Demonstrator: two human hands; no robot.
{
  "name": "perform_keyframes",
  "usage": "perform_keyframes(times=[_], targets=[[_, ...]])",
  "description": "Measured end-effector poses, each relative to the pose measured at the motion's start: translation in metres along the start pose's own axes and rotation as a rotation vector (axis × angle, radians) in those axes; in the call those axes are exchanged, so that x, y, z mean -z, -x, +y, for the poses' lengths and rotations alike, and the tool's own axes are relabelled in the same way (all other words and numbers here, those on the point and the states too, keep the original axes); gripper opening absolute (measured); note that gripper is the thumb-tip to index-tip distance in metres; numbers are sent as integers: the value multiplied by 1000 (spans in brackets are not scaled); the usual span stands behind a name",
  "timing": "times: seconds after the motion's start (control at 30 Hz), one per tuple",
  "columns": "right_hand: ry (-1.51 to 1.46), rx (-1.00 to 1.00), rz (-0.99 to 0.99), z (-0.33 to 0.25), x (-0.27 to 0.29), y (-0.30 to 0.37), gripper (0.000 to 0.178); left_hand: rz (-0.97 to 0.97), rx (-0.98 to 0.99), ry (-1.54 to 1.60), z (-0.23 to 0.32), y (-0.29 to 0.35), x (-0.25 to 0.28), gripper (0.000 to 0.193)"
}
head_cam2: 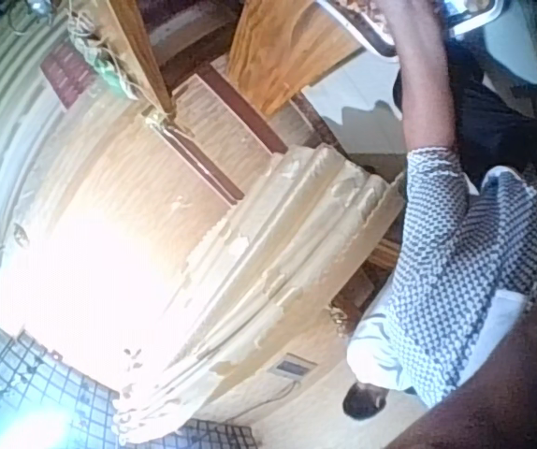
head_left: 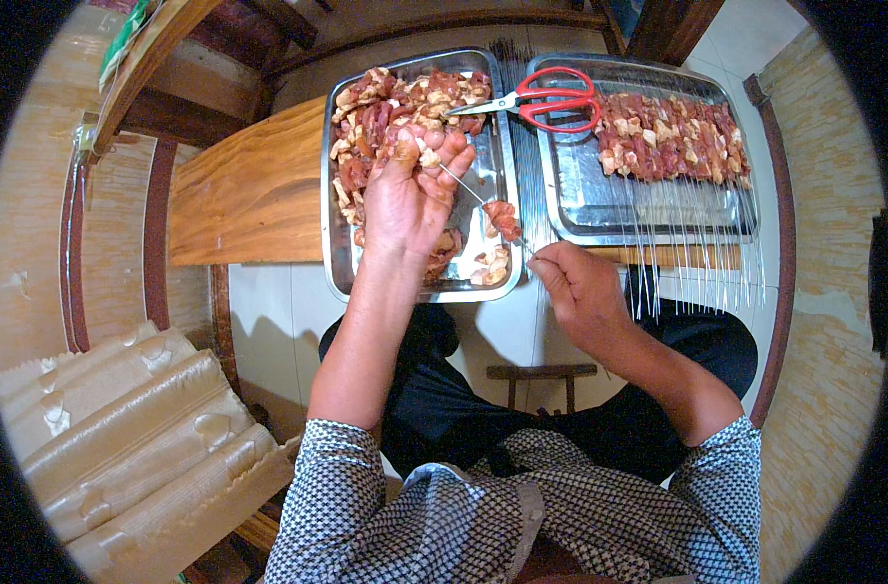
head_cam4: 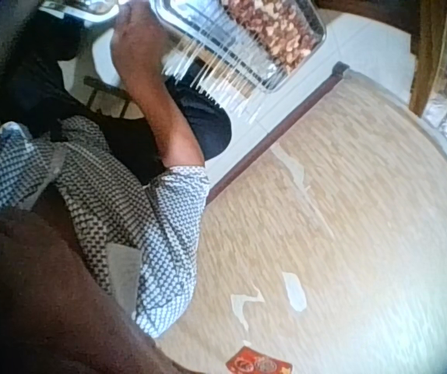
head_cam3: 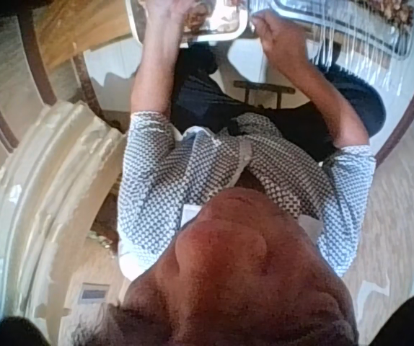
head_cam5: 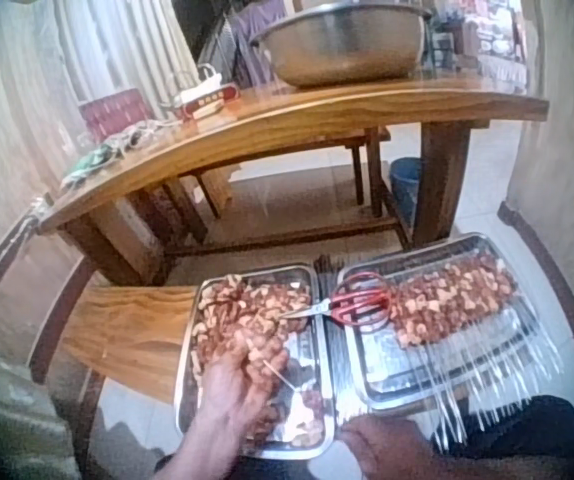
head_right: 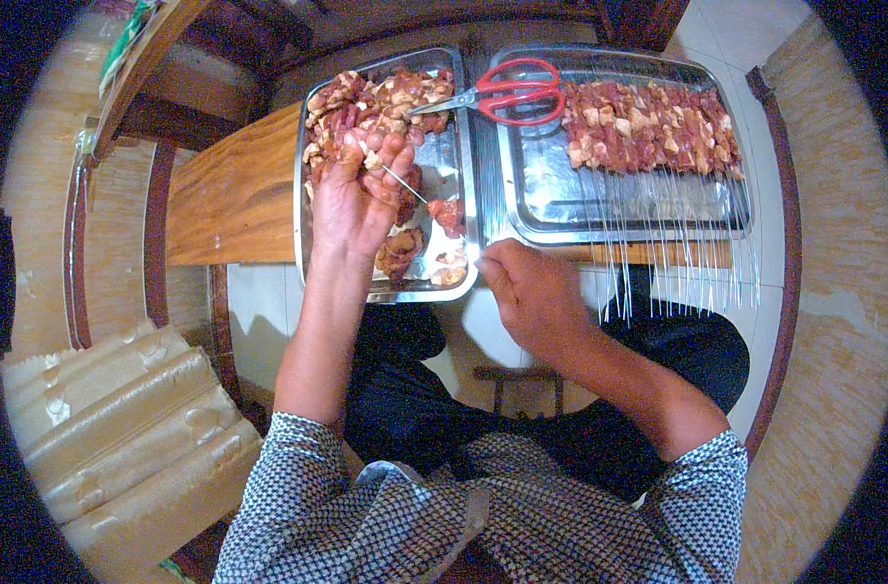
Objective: The person sits on the floor and threads pieces of marinated meat from a metal tray onto thin metal skewers. The person picks up meat with one hand and pushes it onto the skewer held in the other hand, then places the completed skewer onto a second tray.
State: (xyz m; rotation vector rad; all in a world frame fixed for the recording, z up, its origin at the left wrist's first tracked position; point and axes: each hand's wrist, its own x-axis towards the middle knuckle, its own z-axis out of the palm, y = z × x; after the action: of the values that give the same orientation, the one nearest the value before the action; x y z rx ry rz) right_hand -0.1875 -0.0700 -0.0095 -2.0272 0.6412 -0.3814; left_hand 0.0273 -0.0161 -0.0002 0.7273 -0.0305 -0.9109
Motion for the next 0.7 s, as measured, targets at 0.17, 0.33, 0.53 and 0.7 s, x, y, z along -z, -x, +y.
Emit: perform_keyframes(times=[0.17, 0.33, 0.53, 0.7], targets=[[-54, -16, 31, -4, -7, 2, 17, -55, -6, 173, -8, 0, 1, 22], [-138, -43, 24, -6, -5, -2, 14, 14, 3, 88, -12, 2, -3, 22], [-31, -10, -32, 1, 7, -14, 20, -16, 69, -9, -12, 7, 1, 25], [-30, 2, -84, 5, 14, -15, 22, -52, 31, -189, -6, 12, -5, 28]])
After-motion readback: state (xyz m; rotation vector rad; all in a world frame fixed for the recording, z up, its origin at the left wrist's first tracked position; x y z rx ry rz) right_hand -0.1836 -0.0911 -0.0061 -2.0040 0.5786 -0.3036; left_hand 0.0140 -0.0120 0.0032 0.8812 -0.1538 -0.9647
